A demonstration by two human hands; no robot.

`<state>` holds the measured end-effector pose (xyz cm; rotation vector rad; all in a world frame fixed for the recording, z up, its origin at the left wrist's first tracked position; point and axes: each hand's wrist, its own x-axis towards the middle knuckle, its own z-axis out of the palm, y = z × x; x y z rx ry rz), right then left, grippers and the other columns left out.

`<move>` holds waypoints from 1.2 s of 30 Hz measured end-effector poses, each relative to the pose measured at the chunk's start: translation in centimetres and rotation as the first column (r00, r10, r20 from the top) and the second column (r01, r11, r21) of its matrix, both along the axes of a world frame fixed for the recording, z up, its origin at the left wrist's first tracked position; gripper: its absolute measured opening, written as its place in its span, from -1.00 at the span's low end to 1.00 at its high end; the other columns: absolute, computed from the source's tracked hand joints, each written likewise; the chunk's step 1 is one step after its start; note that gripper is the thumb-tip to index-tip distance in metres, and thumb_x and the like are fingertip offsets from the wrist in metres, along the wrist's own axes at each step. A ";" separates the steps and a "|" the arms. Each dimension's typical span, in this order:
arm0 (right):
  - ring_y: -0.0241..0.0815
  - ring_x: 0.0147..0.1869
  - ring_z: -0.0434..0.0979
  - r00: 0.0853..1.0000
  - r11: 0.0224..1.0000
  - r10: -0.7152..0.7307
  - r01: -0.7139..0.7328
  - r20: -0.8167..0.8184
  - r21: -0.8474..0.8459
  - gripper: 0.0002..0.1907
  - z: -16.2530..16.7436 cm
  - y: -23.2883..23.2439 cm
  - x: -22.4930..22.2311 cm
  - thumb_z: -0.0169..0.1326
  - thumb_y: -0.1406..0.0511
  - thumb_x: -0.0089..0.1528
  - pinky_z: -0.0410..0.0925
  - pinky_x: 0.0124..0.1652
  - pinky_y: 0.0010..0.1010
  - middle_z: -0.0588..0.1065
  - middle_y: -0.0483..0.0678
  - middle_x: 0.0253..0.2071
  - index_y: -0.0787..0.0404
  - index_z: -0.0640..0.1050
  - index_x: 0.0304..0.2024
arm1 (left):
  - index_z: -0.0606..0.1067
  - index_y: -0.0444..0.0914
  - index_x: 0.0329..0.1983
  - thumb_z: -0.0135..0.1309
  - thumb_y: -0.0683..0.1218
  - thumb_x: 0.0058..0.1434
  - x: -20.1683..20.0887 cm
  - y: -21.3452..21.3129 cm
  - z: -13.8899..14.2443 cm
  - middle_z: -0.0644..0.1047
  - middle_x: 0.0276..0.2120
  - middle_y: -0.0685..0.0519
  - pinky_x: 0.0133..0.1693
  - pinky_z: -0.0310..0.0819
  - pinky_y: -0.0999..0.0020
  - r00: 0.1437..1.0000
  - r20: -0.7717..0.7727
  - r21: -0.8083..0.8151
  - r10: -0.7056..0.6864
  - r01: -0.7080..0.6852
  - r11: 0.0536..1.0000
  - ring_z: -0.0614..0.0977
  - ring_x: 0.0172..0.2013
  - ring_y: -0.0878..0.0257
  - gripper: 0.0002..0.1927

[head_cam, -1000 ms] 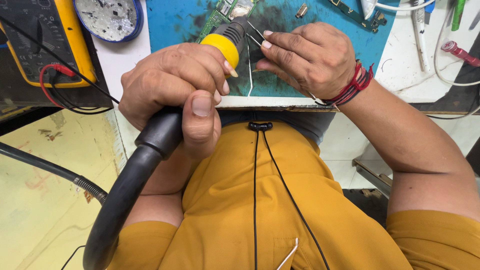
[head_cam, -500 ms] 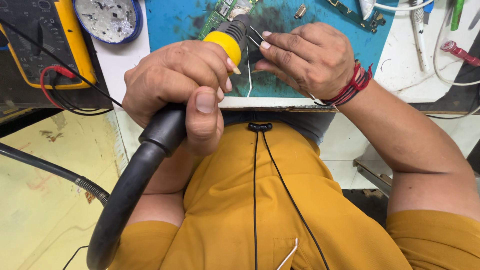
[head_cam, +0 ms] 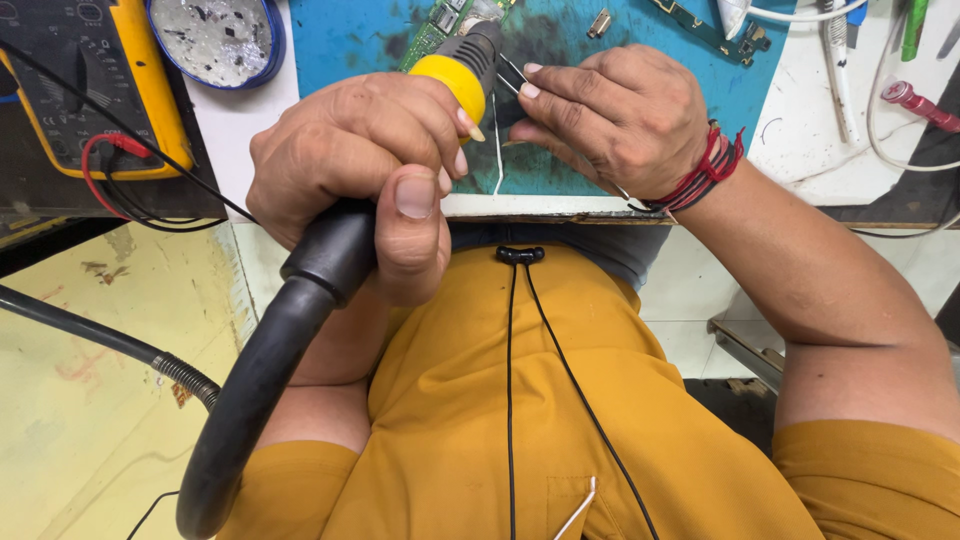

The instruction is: The person works on a green circuit board on a repair bench, holding it steady with one hand while using tweezers to probe and reposition small components. They use a hot air rework gun to heat sections of the board, occasionally lifting the board to reposition it and continuing to heat and work on components with the tweezers.

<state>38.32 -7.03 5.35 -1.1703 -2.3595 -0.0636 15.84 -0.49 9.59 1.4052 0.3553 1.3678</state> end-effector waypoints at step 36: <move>-0.17 -0.11 0.58 1.000 1.000 0.000 0.000 -0.004 -0.013 -0.70 0.1 0.0 0.1 0.43 0.25 0.28 0.39 -0.21 -0.39 0.60 -0.05 -0.02 0.24 0.62 -0.07 | 0.31 -0.26 -0.25 0.05 -0.11 0.48 -2.5 -0.5 1.4 0.42 -0.48 -0.04 -0.23 0.54 0.25 0.999 -0.048 -0.162 0.019 -0.026 0.986 0.53 -0.46 0.16 -0.78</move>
